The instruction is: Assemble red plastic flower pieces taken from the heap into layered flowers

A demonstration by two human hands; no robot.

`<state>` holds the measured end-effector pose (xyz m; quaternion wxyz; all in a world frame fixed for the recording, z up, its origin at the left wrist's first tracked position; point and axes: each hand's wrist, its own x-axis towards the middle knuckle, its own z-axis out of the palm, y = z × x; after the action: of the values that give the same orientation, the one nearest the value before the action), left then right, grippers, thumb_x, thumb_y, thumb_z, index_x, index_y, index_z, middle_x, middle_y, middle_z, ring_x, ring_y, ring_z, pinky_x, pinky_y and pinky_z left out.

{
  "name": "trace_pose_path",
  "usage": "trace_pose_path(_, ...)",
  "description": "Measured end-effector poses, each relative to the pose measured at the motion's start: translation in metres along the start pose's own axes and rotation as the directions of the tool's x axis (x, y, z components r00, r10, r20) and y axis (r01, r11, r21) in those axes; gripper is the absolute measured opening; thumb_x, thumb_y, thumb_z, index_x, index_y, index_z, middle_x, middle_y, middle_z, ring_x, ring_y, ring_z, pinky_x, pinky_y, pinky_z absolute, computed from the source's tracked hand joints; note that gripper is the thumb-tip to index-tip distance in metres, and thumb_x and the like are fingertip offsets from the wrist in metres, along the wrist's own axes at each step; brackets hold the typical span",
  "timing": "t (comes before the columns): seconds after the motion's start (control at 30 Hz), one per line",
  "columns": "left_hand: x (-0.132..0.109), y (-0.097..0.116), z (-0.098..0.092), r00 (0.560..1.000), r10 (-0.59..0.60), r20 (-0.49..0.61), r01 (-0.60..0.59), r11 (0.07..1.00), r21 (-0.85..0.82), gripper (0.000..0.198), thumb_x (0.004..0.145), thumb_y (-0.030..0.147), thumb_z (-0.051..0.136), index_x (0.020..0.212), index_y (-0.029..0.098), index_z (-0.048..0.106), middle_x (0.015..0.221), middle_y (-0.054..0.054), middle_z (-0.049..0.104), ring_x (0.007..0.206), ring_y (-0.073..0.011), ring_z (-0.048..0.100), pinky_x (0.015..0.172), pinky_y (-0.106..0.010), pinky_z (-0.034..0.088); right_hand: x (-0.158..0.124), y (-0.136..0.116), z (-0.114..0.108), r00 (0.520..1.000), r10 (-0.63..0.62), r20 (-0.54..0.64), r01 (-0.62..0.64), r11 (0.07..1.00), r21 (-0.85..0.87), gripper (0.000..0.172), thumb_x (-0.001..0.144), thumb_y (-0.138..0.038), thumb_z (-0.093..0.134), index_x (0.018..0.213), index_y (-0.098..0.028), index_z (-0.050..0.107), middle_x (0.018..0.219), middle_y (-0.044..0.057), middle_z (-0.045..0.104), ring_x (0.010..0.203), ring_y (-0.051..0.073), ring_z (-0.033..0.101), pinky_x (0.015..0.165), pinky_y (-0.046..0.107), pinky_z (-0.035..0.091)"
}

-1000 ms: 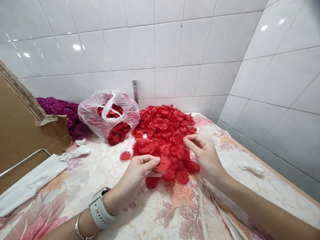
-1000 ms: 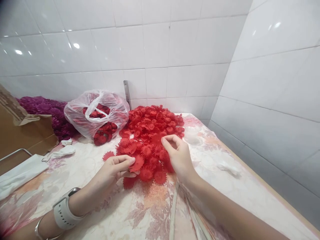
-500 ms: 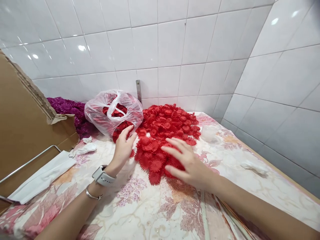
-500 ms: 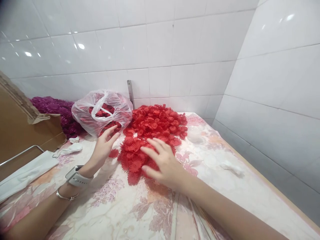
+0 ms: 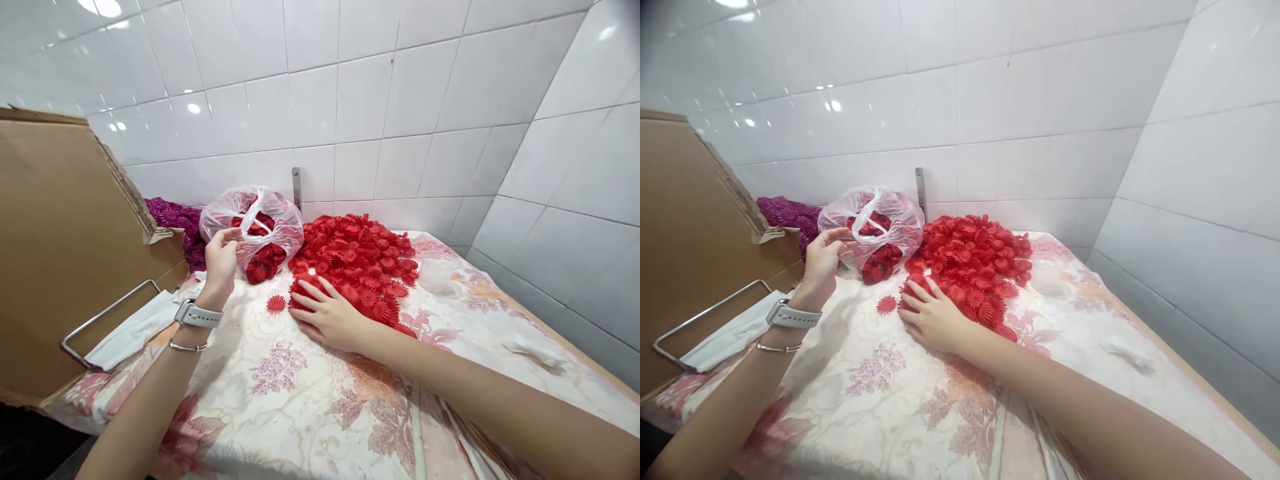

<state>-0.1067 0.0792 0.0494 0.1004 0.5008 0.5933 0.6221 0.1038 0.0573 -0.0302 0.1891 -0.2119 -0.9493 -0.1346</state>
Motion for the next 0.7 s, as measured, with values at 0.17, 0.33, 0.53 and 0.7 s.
trace_pose_path(0.17,0.0,-0.021,0.0,0.979,0.022,0.202,-0.082,0.953,0.29,0.026,0.062,0.005,0.038,0.064,0.015,0.062,0.066,-0.005,0.066,0.068,-0.0183,0.061,0.066,-0.028,0.048,-0.006,0.029,0.003,0.994,0.1,-0.045,-0.105,0.985,-0.14,0.033,0.09,-0.03,0.038,0.113,-0.019,0.058,0.129,0.013,0.05,0.126,0.03,0.033,0.101,0.054,0.02)
trace_pose_path(0.33,-0.005,-0.042,0.008,0.88,0.013,0.475,-0.268,0.839,0.474,0.012,0.067,0.007,0.057,0.071,0.016,0.064,0.082,-0.005,0.067,0.085,-0.0195,0.059,0.08,-0.033,0.045,-0.005,0.029,-0.012,0.989,0.128,-0.075,-0.137,0.983,-0.121,0.041,0.089,-0.042,0.036,0.125,-0.026,0.048,0.137,0.011,0.039,0.129,0.031,0.027,0.1,0.054,0.019)
trace_pose_path(0.53,-0.004,-0.052,0.011,0.834,-0.048,0.55,-0.317,0.774,0.548,0.024,0.084,0.028,0.052,0.103,0.014,0.056,0.108,-0.008,0.057,0.096,-0.0202,0.056,0.082,-0.042,0.046,-0.013,0.013,-0.034,0.971,0.172,-0.168,-0.187,0.979,-0.078,0.036,0.089,-0.035,0.038,0.115,-0.017,0.056,0.13,0.014,0.048,0.127,0.03,0.031,0.1,0.051,0.02)
trace_pose_path(0.7,0.001,-0.039,0.012,0.88,-0.095,0.464,-0.14,0.884,0.445,0.023,0.084,0.03,0.05,0.098,0.013,0.057,0.101,-0.007,0.059,0.089,-0.0186,0.058,0.076,-0.038,0.048,-0.034,0.008,-0.045,0.937,0.212,-0.279,-0.227,0.974,-0.021,0.029,0.087,-0.023,0.042,0.109,-0.014,0.057,0.118,0.013,0.057,0.121,0.029,0.039,0.099,0.049,0.025)
